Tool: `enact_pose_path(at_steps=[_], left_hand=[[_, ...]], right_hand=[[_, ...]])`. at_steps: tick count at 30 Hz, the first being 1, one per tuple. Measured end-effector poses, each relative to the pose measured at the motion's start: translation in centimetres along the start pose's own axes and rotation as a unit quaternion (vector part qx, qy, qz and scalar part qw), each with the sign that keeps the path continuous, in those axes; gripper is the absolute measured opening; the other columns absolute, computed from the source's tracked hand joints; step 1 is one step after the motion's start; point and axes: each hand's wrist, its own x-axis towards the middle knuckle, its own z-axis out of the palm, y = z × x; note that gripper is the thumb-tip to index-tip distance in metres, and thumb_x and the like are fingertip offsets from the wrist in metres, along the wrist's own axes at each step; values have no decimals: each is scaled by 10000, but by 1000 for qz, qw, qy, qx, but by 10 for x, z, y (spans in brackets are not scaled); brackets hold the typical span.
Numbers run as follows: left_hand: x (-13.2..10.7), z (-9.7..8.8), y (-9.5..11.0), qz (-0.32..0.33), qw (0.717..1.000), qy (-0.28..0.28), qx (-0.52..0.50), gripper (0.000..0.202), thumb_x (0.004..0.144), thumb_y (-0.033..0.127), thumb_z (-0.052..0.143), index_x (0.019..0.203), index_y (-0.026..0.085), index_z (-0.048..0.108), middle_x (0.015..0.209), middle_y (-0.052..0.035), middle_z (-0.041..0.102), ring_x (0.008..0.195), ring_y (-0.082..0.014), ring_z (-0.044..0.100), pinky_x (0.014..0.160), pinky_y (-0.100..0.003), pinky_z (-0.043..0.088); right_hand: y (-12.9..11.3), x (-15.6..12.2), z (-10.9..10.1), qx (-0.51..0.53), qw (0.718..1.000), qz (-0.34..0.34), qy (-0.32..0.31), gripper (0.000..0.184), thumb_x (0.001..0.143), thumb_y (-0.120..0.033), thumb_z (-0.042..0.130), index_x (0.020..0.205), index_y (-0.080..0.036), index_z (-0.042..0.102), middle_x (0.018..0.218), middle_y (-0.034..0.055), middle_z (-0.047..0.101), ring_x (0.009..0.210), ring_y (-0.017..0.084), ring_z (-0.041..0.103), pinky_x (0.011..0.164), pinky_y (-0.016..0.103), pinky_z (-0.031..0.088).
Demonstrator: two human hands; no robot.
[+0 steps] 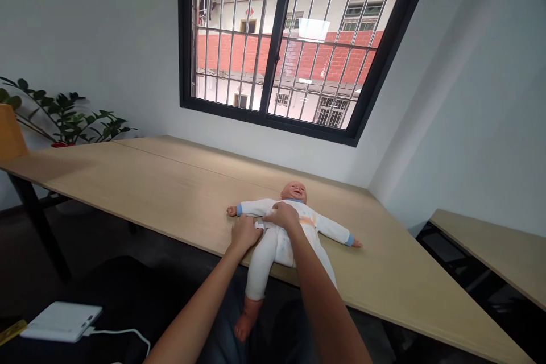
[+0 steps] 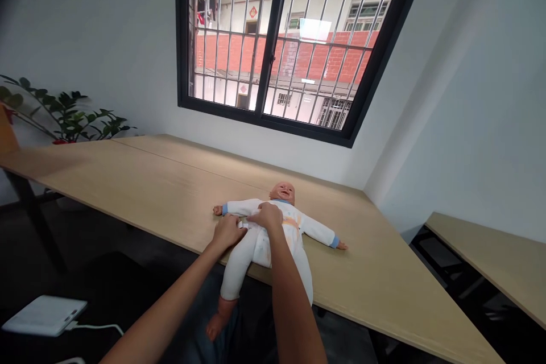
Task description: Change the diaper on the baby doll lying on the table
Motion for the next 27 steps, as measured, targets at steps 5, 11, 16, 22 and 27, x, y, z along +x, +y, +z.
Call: enact_pose_path(at_steps=[5,11,16,22,27], left_hand=[[1,5,-3,-13,999,4,-31,113,788,271,603,775,182,671,915,-132,706,886,-283,642,726,-312,399],[5,11,-8,-34,994,23,-100,99,807,253,579,793,172,635,821,-115,701,770,-254,630,647,-299,346],[15,15,-8,-23,979,31,-199,96,764,179,588,684,176,536,672,-33,609,654,-179,550,596,-265,311],[27,19,3,25,940,7,-339,75,786,222,561,743,170,528,703,-5,595,650,-147,536,589,-230,369],[33,23,17,64,915,-30,-397,131,776,281,581,738,170,524,662,22,542,601,-125,474,565,-227,345]], right_hand=[[-14,5,8,-68,997,19,-10,476,599,-361,815,1042,-202,741,1047,133,718,1038,291,648,839,323,443],[-18,7,14,-86,996,17,-11,420,645,-208,737,1063,-167,727,1063,172,707,1055,317,649,855,367,471],[-21,7,16,-84,996,12,-15,487,627,-179,746,1111,-129,720,1085,213,694,1053,354,650,856,404,485],[-13,13,-2,-28,998,-2,-56,268,674,-240,741,925,-148,769,913,140,738,856,250,689,710,274,470],[7,23,-15,45,995,-1,-85,203,765,-352,688,812,-175,776,806,65,739,679,164,647,545,218,384]])
